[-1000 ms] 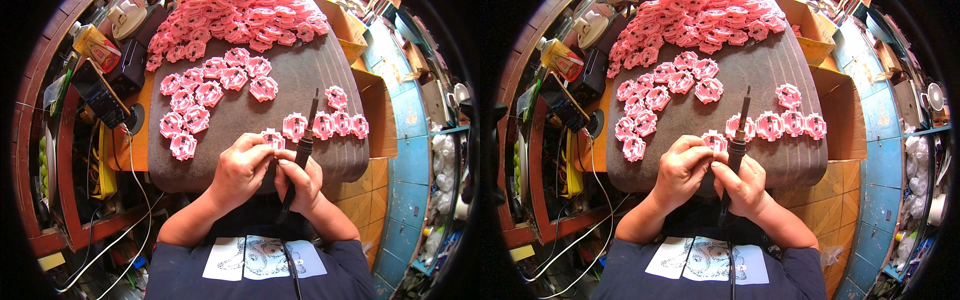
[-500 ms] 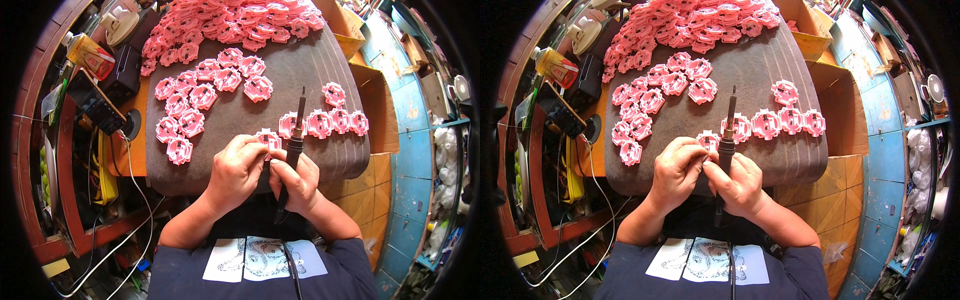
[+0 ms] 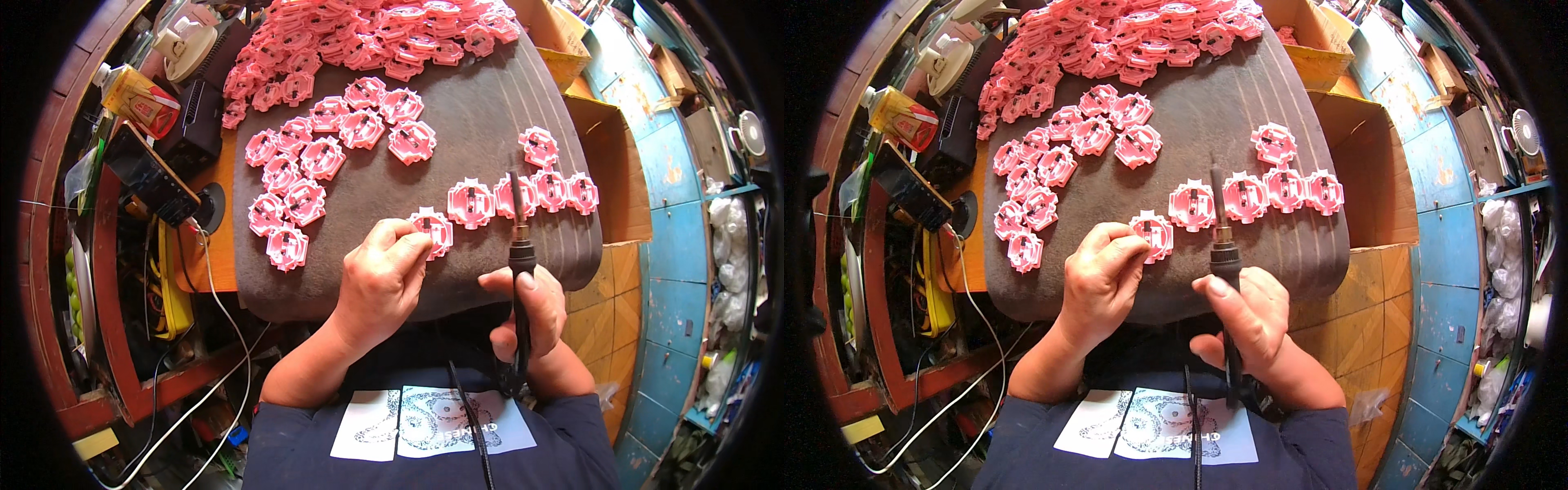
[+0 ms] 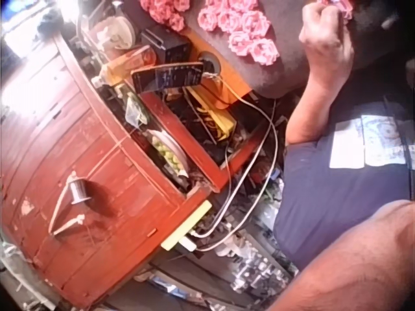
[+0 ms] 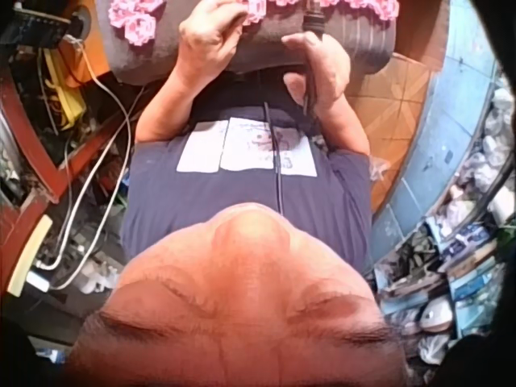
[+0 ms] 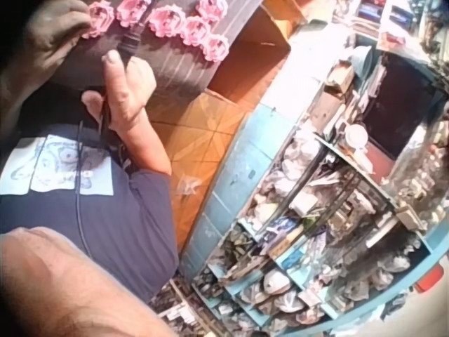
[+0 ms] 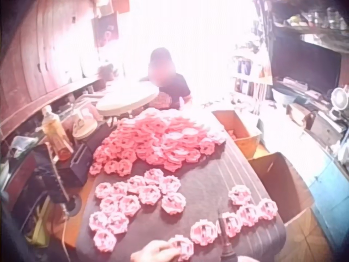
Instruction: The person uses a soldering iron to apply heat to small pink plastic components on a workbench. They pick up each piece, apply the soldering iron to specific areas, and place the finished pieces aside. The process is repeated for multiple components.
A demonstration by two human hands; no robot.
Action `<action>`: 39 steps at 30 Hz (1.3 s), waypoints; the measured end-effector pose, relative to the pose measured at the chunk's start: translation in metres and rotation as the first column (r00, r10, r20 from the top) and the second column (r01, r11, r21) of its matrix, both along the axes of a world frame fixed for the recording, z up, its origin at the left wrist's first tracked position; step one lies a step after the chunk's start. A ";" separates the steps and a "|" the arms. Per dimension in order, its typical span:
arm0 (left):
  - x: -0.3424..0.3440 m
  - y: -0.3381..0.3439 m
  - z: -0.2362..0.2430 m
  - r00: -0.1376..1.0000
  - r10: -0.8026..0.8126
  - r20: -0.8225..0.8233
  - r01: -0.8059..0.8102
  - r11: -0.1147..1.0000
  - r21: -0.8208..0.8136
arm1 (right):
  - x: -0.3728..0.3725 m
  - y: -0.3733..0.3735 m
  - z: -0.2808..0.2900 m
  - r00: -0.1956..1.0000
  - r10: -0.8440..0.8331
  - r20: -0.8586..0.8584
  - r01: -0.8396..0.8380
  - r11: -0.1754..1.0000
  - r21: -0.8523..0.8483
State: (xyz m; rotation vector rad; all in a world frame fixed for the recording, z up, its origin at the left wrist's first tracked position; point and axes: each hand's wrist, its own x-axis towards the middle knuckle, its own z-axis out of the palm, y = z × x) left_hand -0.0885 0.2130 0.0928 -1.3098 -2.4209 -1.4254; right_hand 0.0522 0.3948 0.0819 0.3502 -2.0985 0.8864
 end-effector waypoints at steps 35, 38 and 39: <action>0.003 0.002 0.002 1.000 0.015 -0.024 -0.016 1.000 -0.025 | 0.010 0.000 0.013 0.988 0.126 0.089 -0.123 0.992 -0.041; 0.003 0.002 0.003 1.000 0.015 -0.022 -0.015 1.000 -0.026 | 0.010 -0.001 0.013 0.988 0.124 0.089 -0.121 0.992 -0.039; 0.003 0.002 0.003 1.000 0.014 -0.021 -0.015 1.000 -0.027 | 0.010 -0.001 0.013 0.989 0.122 0.088 -0.119 0.992 -0.037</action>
